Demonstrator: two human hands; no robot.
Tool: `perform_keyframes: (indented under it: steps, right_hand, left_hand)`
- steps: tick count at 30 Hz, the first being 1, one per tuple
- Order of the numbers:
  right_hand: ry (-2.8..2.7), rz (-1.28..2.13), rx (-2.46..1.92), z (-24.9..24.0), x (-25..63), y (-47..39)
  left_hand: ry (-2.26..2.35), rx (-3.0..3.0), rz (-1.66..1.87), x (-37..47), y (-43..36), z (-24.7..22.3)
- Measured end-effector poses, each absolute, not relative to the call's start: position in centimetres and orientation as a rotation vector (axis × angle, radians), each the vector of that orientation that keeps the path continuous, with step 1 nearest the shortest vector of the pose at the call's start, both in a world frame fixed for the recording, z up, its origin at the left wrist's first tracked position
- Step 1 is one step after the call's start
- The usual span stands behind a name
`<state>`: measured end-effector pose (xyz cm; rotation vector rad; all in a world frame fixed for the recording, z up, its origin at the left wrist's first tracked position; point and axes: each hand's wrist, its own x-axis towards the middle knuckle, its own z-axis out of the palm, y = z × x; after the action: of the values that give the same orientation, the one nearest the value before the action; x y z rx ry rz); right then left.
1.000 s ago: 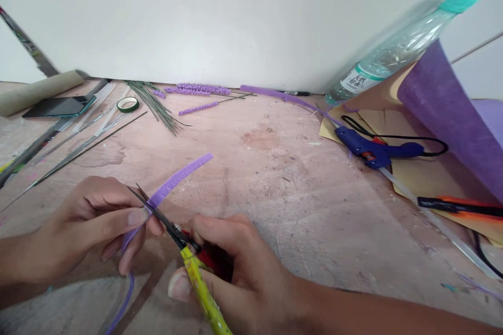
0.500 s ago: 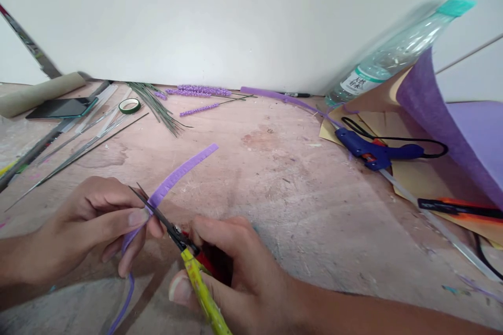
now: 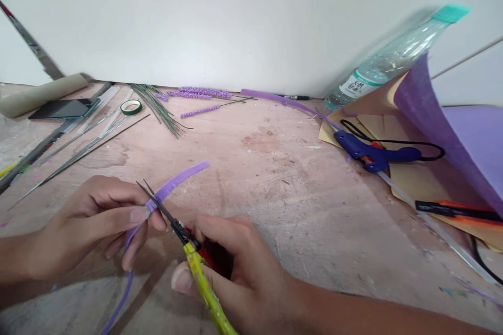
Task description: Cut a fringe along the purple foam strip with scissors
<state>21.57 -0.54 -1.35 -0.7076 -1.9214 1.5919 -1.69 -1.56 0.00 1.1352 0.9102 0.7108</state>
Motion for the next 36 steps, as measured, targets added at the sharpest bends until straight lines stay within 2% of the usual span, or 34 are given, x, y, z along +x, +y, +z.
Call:
perform_keyframes:
  steps: [6,20,36]
  right_hand:
    - [-2.01,1.522,-0.826,-0.8,21.54,-0.58]
    - [-1.94,1.595,-0.695,-1.03,21.2,-0.39]
    - [-1.871,1.665,-0.746,-1.1,21.07,-0.41]
  left_hand:
    - [0.906,1.177,0.806,-1.64,-1.68,0.24]
    - [0.871,1.167,0.764,-1.49,-1.62,-0.07]
    - [0.937,1.121,0.735,-1.65,-1.48,-0.18]
